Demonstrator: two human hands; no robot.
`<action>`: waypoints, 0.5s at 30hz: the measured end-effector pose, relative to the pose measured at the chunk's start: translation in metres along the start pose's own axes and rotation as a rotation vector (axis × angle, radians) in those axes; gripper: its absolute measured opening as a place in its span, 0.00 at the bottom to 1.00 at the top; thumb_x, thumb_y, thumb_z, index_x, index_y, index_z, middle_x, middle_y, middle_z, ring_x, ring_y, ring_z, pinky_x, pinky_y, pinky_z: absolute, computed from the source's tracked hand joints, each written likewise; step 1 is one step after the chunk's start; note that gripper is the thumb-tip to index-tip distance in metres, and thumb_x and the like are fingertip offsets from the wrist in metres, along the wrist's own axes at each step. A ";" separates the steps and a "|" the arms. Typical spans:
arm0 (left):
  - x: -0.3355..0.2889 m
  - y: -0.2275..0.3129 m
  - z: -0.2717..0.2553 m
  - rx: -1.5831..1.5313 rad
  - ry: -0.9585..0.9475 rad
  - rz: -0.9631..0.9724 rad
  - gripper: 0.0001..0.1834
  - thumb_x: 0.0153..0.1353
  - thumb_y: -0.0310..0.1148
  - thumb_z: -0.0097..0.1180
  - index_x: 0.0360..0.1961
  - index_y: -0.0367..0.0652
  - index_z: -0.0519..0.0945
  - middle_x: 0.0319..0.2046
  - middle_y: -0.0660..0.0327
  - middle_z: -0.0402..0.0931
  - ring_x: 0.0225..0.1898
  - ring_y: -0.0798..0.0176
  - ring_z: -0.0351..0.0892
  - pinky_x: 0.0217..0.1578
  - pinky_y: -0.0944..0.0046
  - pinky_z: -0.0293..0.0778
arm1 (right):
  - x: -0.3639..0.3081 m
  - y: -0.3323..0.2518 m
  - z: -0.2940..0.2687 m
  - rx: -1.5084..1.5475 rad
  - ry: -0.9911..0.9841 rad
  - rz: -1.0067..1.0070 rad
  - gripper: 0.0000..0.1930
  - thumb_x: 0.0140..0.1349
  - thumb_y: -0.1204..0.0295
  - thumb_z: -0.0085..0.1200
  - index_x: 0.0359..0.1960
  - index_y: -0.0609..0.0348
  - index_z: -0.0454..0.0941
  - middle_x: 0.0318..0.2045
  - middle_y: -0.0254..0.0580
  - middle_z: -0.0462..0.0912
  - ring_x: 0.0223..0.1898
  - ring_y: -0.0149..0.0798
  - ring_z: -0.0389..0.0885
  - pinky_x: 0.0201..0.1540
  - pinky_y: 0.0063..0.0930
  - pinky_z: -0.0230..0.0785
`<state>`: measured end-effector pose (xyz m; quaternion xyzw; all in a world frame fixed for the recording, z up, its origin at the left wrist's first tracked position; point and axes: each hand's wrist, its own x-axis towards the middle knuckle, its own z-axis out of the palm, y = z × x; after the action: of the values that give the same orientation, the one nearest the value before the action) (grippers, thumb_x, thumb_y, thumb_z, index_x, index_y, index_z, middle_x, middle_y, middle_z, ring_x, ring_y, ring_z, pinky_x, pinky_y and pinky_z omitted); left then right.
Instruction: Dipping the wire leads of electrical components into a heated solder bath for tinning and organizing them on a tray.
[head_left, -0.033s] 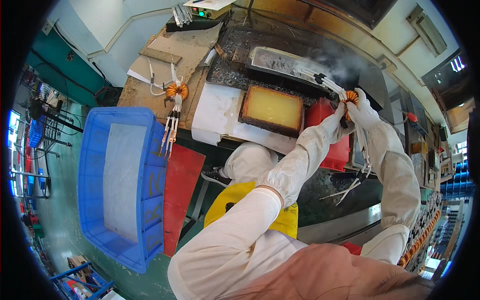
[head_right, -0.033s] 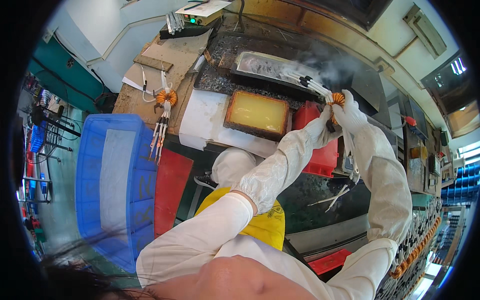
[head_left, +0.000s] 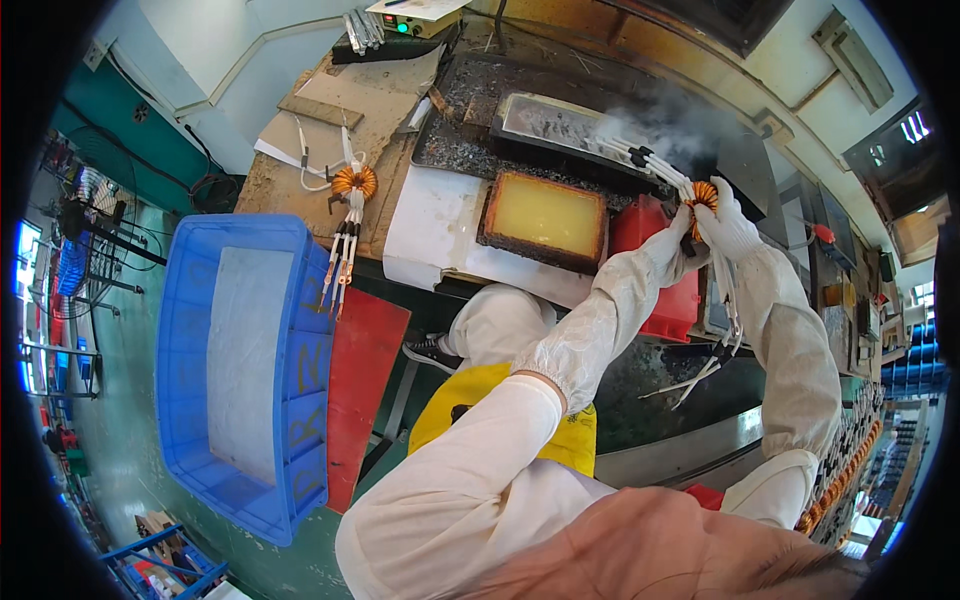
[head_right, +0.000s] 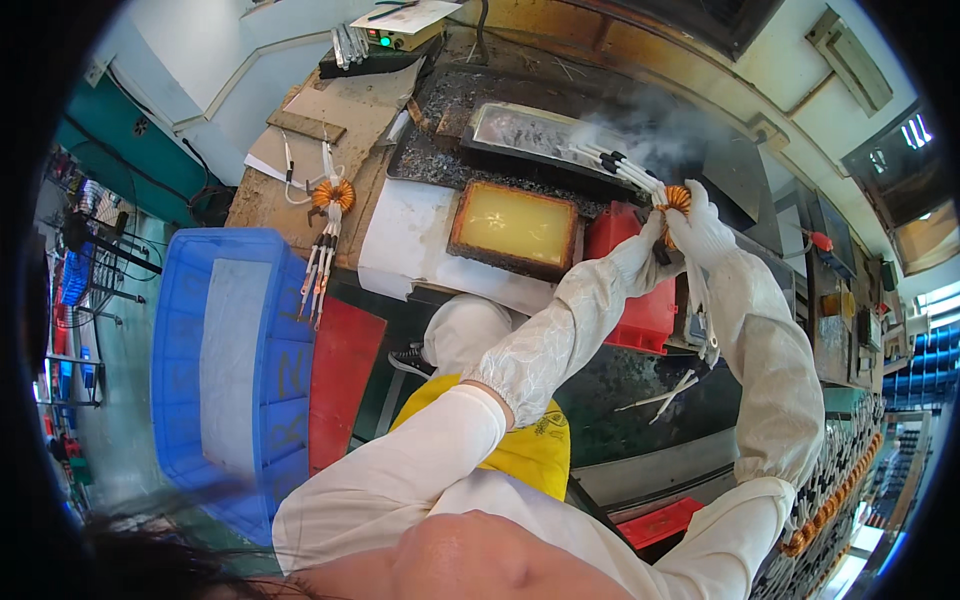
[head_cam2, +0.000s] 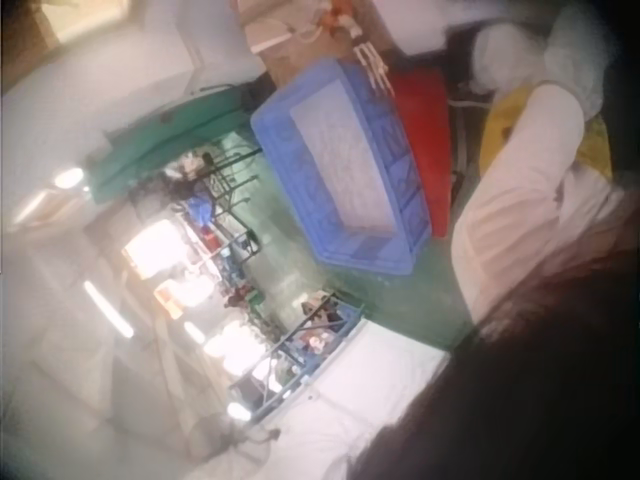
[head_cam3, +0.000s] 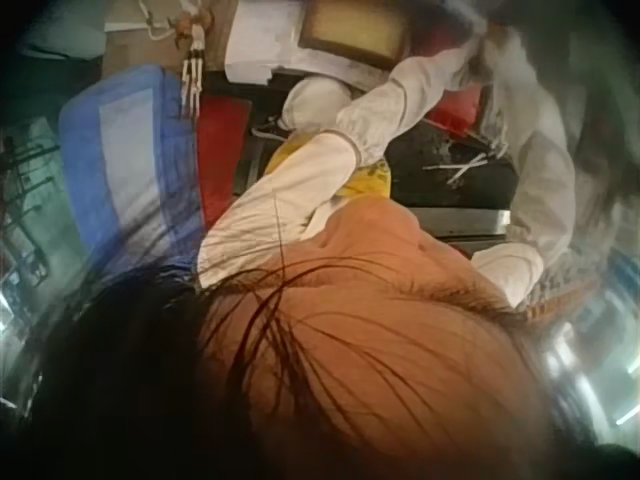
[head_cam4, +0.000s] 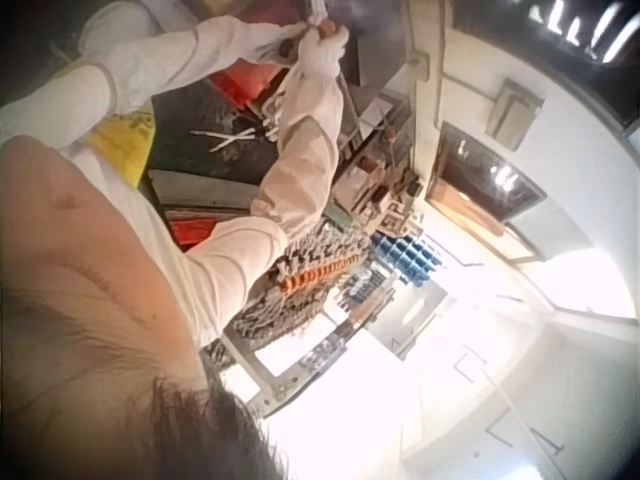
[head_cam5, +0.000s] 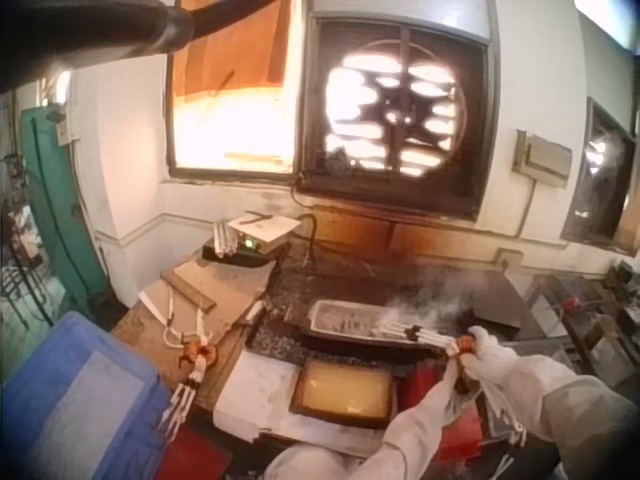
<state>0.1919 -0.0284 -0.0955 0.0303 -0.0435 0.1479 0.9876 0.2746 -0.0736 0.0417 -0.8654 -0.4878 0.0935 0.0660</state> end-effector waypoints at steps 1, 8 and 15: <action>0.000 0.000 -0.001 0.002 0.003 -0.001 0.26 0.70 0.54 0.42 0.56 0.45 0.69 0.48 0.60 0.73 0.45 0.62 0.78 0.51 0.59 0.81 | -0.003 0.000 0.000 0.003 -0.001 0.000 0.37 0.63 0.52 0.47 0.70 0.52 0.50 0.57 0.66 0.71 0.57 0.61 0.73 0.59 0.44 0.65; 0.000 -0.004 -0.001 0.140 -0.021 -0.083 0.23 0.71 0.54 0.41 0.54 0.47 0.71 0.44 0.64 0.77 0.43 0.65 0.80 0.47 0.59 0.82 | -0.025 0.009 0.002 0.026 0.069 0.019 0.35 0.65 0.56 0.47 0.70 0.52 0.49 0.57 0.67 0.70 0.57 0.63 0.72 0.59 0.45 0.65; -0.001 -0.003 -0.021 0.199 0.003 -0.160 0.17 0.72 0.44 0.45 0.54 0.47 0.72 0.48 0.60 0.79 0.45 0.60 0.81 0.52 0.54 0.77 | -0.077 0.008 0.026 0.160 0.263 -0.145 0.34 0.63 0.66 0.52 0.70 0.51 0.51 0.57 0.62 0.67 0.55 0.63 0.73 0.56 0.46 0.69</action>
<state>0.1936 -0.0299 -0.1167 0.1314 -0.0245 0.0721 0.9884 0.2362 -0.1424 0.0221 -0.8246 -0.5272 0.0130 0.2048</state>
